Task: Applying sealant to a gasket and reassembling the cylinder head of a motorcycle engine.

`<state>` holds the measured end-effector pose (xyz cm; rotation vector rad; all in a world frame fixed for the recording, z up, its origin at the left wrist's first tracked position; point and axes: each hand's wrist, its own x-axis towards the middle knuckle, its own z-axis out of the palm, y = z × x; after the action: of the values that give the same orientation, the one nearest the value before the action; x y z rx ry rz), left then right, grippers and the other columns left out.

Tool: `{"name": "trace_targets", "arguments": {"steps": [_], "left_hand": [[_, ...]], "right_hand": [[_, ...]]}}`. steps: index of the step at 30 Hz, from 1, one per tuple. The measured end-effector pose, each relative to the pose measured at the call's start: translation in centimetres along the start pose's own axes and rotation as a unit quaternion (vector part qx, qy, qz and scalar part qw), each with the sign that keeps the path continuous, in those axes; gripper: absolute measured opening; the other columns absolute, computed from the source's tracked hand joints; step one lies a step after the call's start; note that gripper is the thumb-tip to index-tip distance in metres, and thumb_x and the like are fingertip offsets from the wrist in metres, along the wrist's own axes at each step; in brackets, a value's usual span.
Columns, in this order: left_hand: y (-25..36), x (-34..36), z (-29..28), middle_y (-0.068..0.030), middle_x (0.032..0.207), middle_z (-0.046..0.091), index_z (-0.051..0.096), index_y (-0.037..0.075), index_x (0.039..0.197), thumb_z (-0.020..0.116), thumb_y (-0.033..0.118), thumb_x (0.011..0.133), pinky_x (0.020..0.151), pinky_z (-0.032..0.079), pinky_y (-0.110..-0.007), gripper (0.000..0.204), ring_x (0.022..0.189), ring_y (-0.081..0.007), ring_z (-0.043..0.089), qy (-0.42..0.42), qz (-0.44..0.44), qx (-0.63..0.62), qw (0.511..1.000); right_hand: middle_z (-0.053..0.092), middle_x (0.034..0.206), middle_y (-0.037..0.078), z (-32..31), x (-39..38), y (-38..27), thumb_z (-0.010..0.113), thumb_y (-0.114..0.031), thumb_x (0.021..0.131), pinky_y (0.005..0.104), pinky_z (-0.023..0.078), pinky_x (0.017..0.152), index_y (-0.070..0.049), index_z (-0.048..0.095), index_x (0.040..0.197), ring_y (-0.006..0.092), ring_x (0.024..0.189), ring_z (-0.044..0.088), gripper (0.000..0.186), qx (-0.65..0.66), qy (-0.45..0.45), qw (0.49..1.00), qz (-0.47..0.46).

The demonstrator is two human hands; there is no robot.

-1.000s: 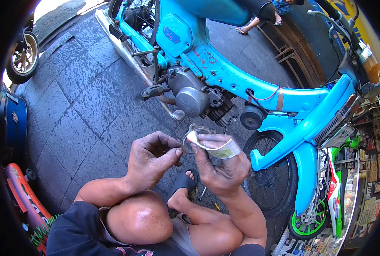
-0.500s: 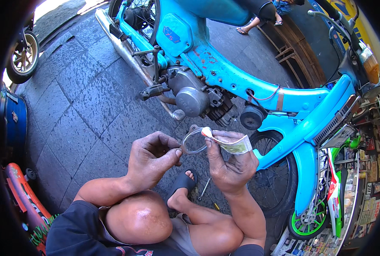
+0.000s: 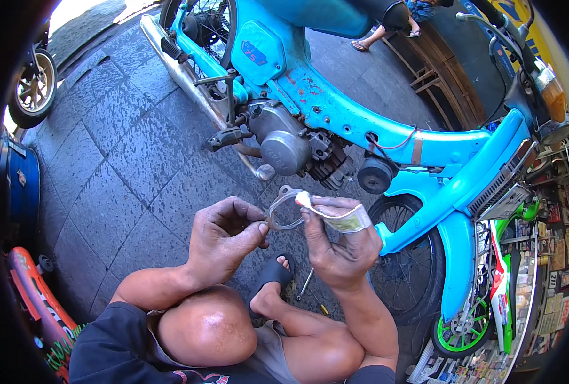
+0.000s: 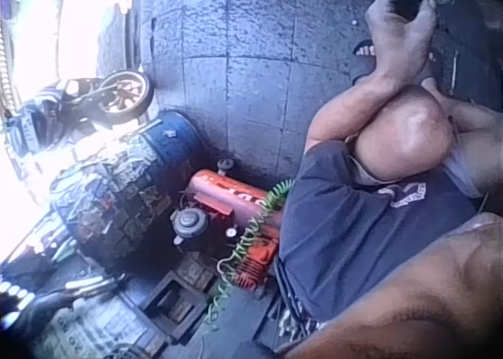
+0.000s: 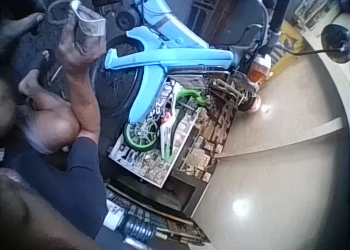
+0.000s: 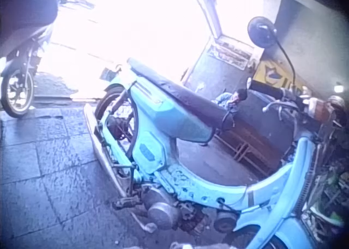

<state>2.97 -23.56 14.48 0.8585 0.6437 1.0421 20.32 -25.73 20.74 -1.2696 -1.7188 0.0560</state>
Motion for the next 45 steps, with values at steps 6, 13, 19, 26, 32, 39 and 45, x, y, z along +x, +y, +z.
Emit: {"name": "trace_targets", "arguments": {"steps": [6, 13, 19, 26, 32, 39, 45], "left_hand": [[0.3, 0.2, -0.2, -0.0065, 0.084, 0.067, 0.062, -0.004, 0.097, 0.066, 0.005, 0.089, 0.064, 0.055, -0.024, 0.013, 0.072, -0.0089, 0.064, 0.010, -0.014, -0.041, 0.999], [-0.1, 0.8, -0.6, -0.0097, 0.084, 0.067, 0.061, -0.005, 0.096, 0.068, 0.007, 0.088, 0.064, 0.057, -0.029, 0.016, 0.070, -0.0136, 0.065, 0.024, -0.015, -0.085, 0.996], [-0.3, 1.0, -0.7, -0.0101, 0.083, 0.067, 0.061, -0.005, 0.095, 0.068, 0.007, 0.088, 0.063, 0.057, -0.029, 0.016, 0.069, -0.0143, 0.065, 0.035, -0.018, -0.085, 0.996], [-0.3, 1.0, -0.5, -0.0094, 0.083, 0.067, 0.062, -0.006, 0.096, 0.069, 0.008, 0.088, 0.064, 0.056, -0.026, 0.018, 0.070, -0.0128, 0.065, 0.031, -0.012, -0.095, 0.995], [-0.7, 0.9, -0.5, -0.0093, 0.086, 0.068, 0.063, -0.006, 0.099, 0.068, 0.007, 0.088, 0.065, 0.056, -0.026, 0.018, 0.073, -0.0111, 0.065, 0.021, -0.012, -0.077, 0.997], [-0.4, 0.7, -0.2, -0.0087, 0.086, 0.069, 0.063, -0.006, 0.100, 0.067, 0.005, 0.089, 0.066, 0.055, -0.025, 0.016, 0.073, -0.0099, 0.064, 0.014, 0.000, -0.053, 0.999], [-0.3, 0.8, -0.4, -0.0084, 0.085, 0.068, 0.063, -0.007, 0.101, 0.067, 0.005, 0.089, 0.066, 0.055, -0.026, 0.017, 0.074, -0.0102, 0.064, 0.032, -0.006, -0.071, 0.997]], "right_hand": [[0.070, 0.088, 0.013, -0.5, -0.6, 0.3, 0.074, 0.005, 0.078, 0.0296, 0.054, 0.068, 0.004, 0.068, 0.088, 0.0206, 0.078, 0.069, 0.012, -0.005, 0.022, 0.999, 0.038], [0.069, 0.087, 0.014, -1.0, -1.4, -0.1, 0.073, 0.007, 0.077, 0.0293, 0.054, 0.065, 0.005, 0.068, 0.086, 0.0186, 0.076, 0.068, 0.011, -0.013, -0.058, 0.997, 0.044], [0.069, 0.086, 0.013, -0.9, -1.1, -0.1, 0.073, 0.007, 0.078, 0.0295, 0.053, 0.066, 0.005, 0.068, 0.086, 0.0194, 0.075, 0.068, 0.010, 0.011, -0.007, 0.996, 0.085], [0.070, 0.084, 0.014, -0.3, -1.8, 0.0, 0.075, 0.006, 0.074, 0.0320, 0.055, 0.063, 0.002, 0.069, 0.088, 0.0229, 0.073, 0.070, 0.016, -0.008, -0.083, 0.996, 0.026], [0.070, 0.085, 0.015, 1.0, -0.7, -1.2, 0.075, 0.006, 0.074, 0.0312, 0.055, 0.063, 0.001, 0.068, 0.088, 0.0234, 0.074, 0.071, 0.017, 0.040, -0.105, 0.993, 0.023], [0.070, 0.086, 0.014, 1.9, 0.7, -0.8, 0.077, 0.004, 0.074, 0.0338, 0.056, 0.065, 0.001, 0.069, 0.090, 0.0251, 0.075, 0.071, 0.018, 0.040, -0.078, 0.996, -0.018], [0.070, 0.085, 0.013, 1.7, 0.7, -1.2, 0.076, 0.003, 0.075, 0.0318, 0.055, 0.063, 0.001, 0.070, 0.091, 0.0233, 0.074, 0.070, 0.017, 0.033, -0.098, 0.995, 0.002]]}}
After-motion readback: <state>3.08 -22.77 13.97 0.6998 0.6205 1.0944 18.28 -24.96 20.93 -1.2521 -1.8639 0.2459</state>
